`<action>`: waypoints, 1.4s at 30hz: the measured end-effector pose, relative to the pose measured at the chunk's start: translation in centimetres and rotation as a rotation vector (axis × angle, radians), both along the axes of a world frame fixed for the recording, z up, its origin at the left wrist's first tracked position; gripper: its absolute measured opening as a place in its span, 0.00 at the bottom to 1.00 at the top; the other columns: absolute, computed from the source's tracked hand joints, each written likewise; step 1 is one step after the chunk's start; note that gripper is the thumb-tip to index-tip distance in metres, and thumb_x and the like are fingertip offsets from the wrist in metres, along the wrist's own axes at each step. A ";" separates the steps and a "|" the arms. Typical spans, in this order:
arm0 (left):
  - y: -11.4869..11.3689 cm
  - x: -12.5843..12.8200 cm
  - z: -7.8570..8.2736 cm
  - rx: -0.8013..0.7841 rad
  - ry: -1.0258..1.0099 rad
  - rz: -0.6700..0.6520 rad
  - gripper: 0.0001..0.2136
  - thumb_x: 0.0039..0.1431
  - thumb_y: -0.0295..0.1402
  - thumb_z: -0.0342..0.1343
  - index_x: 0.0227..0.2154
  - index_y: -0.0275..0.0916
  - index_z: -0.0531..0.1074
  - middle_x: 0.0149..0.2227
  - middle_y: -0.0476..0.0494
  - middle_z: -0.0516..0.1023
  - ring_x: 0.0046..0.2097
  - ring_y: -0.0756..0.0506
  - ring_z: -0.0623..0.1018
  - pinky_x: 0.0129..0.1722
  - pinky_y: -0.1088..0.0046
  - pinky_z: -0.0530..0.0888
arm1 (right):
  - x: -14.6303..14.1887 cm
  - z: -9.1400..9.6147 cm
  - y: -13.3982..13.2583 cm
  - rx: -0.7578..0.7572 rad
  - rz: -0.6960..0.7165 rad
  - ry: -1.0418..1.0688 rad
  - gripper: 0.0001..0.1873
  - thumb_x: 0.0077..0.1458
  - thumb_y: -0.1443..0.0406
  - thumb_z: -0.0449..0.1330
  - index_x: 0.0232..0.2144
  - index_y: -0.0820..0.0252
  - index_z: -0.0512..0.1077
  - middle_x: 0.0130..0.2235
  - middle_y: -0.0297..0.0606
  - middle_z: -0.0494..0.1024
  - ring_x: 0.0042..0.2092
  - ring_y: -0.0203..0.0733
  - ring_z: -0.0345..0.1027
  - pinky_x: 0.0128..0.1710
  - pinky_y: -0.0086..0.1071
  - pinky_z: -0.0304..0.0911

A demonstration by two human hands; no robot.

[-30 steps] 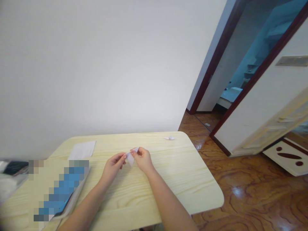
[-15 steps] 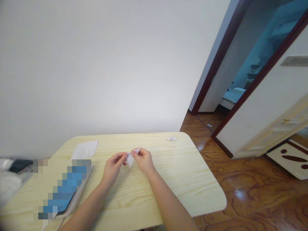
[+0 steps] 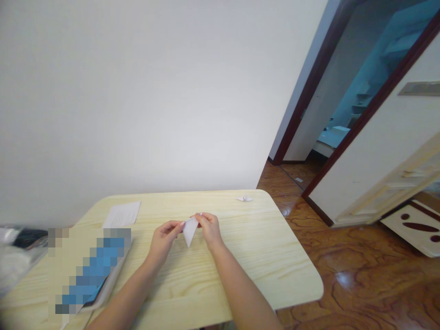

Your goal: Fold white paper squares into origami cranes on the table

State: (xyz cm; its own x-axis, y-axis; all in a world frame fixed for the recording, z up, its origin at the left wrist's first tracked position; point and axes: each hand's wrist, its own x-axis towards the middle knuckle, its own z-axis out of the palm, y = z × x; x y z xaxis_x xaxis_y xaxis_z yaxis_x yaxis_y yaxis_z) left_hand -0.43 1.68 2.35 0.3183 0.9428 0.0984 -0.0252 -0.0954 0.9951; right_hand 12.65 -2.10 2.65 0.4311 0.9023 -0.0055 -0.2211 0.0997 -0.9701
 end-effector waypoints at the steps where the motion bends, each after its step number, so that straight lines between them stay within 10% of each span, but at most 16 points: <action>1: 0.0 0.0 -0.1 -0.007 0.002 0.001 0.09 0.41 0.38 0.59 0.21 0.36 0.74 0.22 0.46 0.76 0.27 0.48 0.73 0.26 0.75 0.68 | 0.2 -0.1 0.1 -0.014 -0.010 0.013 0.14 0.41 0.57 0.59 0.21 0.65 0.74 0.21 0.36 0.72 0.25 0.36 0.63 0.25 0.28 0.59; 5: 0.4 -0.3 -0.3 -0.032 0.000 0.095 0.12 0.42 0.40 0.58 0.23 0.35 0.74 0.20 0.47 0.74 0.24 0.49 0.71 0.20 0.78 0.64 | 0.7 -0.5 0.2 -0.033 -0.066 0.065 0.22 0.46 0.51 0.53 0.29 0.64 0.73 0.25 0.38 0.73 0.23 0.33 0.62 0.23 0.26 0.59; 11: 0.7 -0.5 -0.3 -0.074 -0.007 0.140 0.15 0.41 0.42 0.58 0.27 0.34 0.75 0.20 0.47 0.74 0.22 0.50 0.70 0.18 0.79 0.62 | -0.7 -1.1 0.2 -0.083 0.326 -0.217 0.16 0.39 0.56 0.62 0.26 0.65 0.73 0.25 0.35 0.74 0.24 0.33 0.63 0.25 0.26 0.58; 20: 0.8 -0.3 -0.1 -0.084 -0.037 -0.016 0.12 0.37 0.41 0.60 0.18 0.35 0.70 0.17 0.51 0.70 0.20 0.53 0.68 0.19 0.79 0.63 | -0.8 -1.0 0.0 -0.116 0.256 -0.422 0.08 0.41 0.64 0.57 0.18 0.64 0.71 0.19 0.30 0.69 0.22 0.32 0.58 0.23 0.25 0.52; 37: 0.9 0.1 -1.1 -0.192 -0.147 0.127 0.17 0.41 0.45 0.58 0.26 0.36 0.66 0.13 0.59 0.61 0.15 0.57 0.59 0.14 0.82 0.54 | 1.4 -2.3 0.7 -0.095 0.167 -0.353 0.11 0.43 0.60 0.57 0.21 0.63 0.69 0.19 0.31 0.69 0.21 0.31 0.57 0.23 0.25 0.53; 42: 1.3 -0.7 -0.5 -0.288 -0.114 -0.045 0.18 0.40 0.44 0.59 0.30 0.35 0.69 0.27 0.48 0.72 0.21 0.55 0.68 0.16 0.82 0.61 | 1.8 -2.3 0.5 -0.013 0.134 -0.468 0.10 0.45 0.60 0.57 0.23 0.62 0.68 0.21 0.30 0.68 0.23 0.32 0.59 0.24 0.26 0.54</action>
